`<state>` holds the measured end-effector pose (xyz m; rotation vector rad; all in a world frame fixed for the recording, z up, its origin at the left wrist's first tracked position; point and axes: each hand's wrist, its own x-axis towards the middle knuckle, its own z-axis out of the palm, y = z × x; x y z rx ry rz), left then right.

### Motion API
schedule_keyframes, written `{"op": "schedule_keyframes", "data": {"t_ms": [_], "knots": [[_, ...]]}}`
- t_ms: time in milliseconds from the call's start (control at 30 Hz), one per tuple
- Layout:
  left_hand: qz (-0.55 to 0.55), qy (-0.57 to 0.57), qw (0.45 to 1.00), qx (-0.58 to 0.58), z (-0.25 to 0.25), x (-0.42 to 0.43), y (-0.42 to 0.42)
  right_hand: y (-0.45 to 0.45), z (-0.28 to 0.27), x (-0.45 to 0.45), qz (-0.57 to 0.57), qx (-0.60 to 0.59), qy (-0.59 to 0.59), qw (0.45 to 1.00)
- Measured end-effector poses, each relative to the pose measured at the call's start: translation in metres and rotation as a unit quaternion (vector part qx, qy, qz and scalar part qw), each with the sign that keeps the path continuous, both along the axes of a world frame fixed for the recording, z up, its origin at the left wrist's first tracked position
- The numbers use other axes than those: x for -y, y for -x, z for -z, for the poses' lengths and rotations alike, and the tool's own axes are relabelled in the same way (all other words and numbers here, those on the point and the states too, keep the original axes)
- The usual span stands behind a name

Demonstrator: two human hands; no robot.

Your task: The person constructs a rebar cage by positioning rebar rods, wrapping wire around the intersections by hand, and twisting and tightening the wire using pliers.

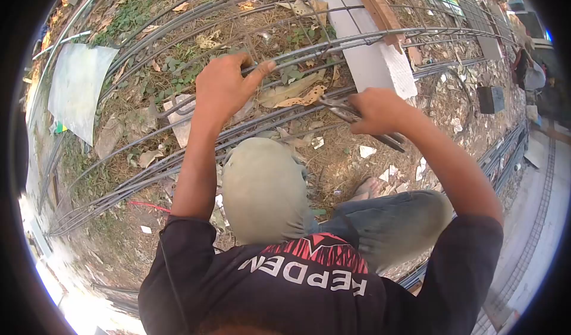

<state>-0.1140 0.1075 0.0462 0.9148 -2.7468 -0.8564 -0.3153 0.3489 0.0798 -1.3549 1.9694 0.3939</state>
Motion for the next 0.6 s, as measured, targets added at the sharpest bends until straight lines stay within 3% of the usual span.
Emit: {"op": "schedule_keyframes", "data": {"t_ms": [100,267,367,600], "knots": [[-0.013,-0.011,1.0,-0.019,0.0,-0.003,0.001,-0.029,0.077,0.017,-0.072,-0.029,0.026,0.997],[-0.017,-0.02,1.0,0.006,-0.008,-0.003,0.001,-0.074,0.186,0.015,0.014,-0.049,0.062,0.997],[-0.013,-0.021,0.999,0.028,-0.011,-0.002,0.003,-0.092,0.215,0.004,0.071,-0.041,0.091,0.992],[0.0,-0.183,0.98,0.083,-0.022,0.021,0.013,-0.099,0.238,-0.016,0.123,-0.043,0.135,0.982]]}}
